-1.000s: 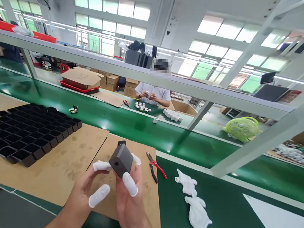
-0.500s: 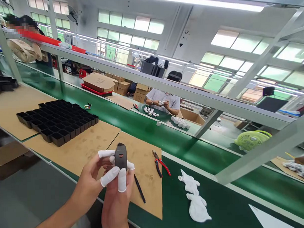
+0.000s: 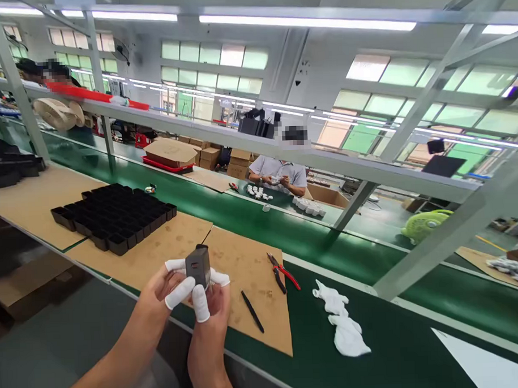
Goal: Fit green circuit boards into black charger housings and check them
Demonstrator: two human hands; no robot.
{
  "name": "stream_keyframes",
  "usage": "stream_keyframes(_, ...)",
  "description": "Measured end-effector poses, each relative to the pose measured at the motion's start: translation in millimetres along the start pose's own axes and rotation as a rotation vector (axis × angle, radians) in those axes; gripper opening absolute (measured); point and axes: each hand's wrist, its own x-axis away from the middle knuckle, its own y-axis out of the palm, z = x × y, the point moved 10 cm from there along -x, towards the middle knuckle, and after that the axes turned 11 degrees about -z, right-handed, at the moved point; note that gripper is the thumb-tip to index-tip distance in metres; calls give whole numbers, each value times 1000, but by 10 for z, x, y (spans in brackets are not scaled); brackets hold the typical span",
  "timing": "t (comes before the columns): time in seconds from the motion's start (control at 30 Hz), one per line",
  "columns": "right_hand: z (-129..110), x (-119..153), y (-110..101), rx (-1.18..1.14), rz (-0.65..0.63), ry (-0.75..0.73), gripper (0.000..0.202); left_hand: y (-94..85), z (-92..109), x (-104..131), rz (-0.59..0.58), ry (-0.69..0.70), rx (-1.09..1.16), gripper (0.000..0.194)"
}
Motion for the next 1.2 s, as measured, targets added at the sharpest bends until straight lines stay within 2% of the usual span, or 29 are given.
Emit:
stream_keyframes(0.17, 77, 45, -98, 160, 72, -68, 41, -54, -42, -47, -39, -42, 54, 51)
stream_keyframes(0.3, -6, 5, -127, 332, 104, -138, 37, -201, -88, -122, -12, -66, 70, 54)
stream_keyframes(0.37, -70, -62, -122, 421, 82, -137, 30, -281, -113, -177, -9, -92, 79, 53)
stream_keyframes(0.47, -180, -199, -71, 661, -19, -142, 22, -399, -166, -286, -13, -146, 67, 51)
stream_keyframes(0.6, -296, -355, -127, 1006, -110, -228, 25, -570, -242, -454, 27, -207, 21, 54)
stream_keyframes(0.67, -321, -447, -301, 1123, -102, -225, 31, -620, -275, -540, 41, -237, 2, 56)
stream_keyframes(0.73, -341, -573, -579, 1219, -77, -168, 38, -640, -313, -620, 46, -280, -4, 58)
stream_keyframes(0.93, -416, -1041, -1718, 1429, -19, 70, 31, -580, -442, -826, -11, -359, -19, 60)
stream_keyframes(1.03, -355, -1162, -2183, 1502, -11, 114, 33, -493, -519, -940, -62, -363, -66, 58)
stream_keyframes(1.13, -249, -1152, -2422, 1513, 8, 104, 35, -368, -639, -1075, -104, -393, -95, 59)
stream_keyframes(1.2, -178, -1101, -2425, 1487, -10, 82, 34, -267, -735, -1182, -129, -417, -100, 59)
